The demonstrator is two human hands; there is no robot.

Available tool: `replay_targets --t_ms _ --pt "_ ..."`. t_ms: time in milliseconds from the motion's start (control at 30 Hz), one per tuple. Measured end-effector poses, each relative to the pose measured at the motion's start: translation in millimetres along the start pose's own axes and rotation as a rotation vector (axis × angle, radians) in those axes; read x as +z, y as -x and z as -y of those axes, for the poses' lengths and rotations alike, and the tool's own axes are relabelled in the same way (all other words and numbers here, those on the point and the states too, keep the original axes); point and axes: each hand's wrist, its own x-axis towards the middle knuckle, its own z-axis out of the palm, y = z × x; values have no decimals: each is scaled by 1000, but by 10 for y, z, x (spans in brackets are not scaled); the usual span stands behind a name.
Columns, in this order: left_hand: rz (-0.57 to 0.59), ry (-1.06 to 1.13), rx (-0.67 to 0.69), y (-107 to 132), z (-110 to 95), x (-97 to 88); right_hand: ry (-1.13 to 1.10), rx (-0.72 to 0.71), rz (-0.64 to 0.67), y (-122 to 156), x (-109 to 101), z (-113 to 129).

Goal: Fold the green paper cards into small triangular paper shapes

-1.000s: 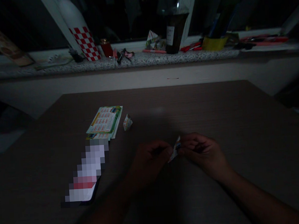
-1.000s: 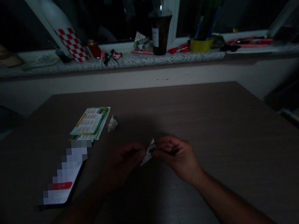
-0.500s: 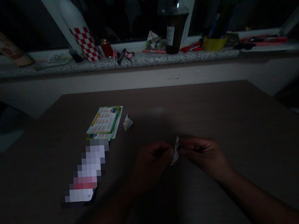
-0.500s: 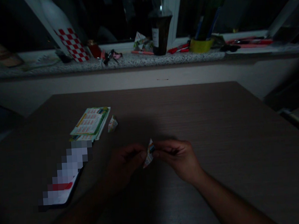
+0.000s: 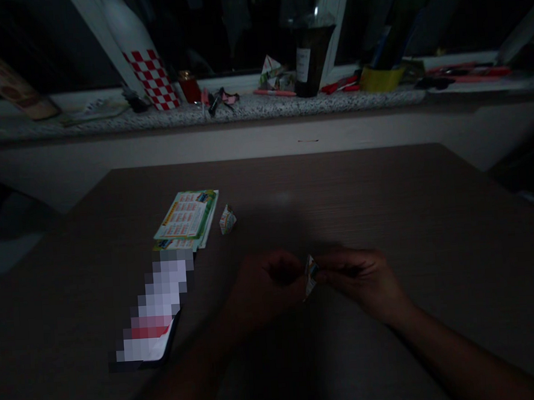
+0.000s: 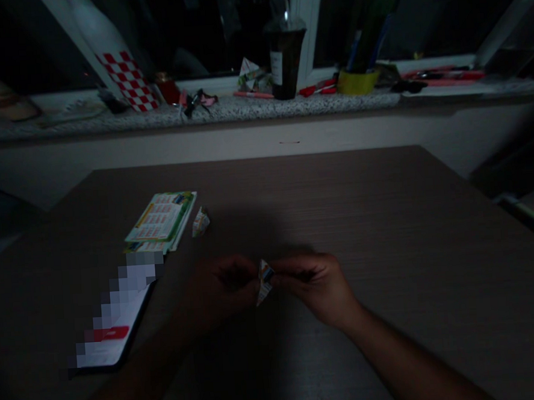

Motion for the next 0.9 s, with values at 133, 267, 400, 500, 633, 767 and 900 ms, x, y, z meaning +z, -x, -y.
replay_targets --t_ms 133,267,400,500,633,767,900 --pt "18 -60 44 -13 51 1 93 -82 33 12 13 14" --pt "32 -42 34 -22 83 8 146 -120 43 23 29 49" --pt "9 -97 55 -33 125 6 180 -166 91 32 39 62" --pt "11 -128 63 -41 166 4 196 -188 110 41 46 60" --pt "-3 -163 63 -39 169 15 194 -195 128 48 59 53" --pt "19 -85 40 -27 150 39 241 -208 144 56 55 21" --pt "105 166 -52 -20 156 70 299 -263 171 61 19 -28"
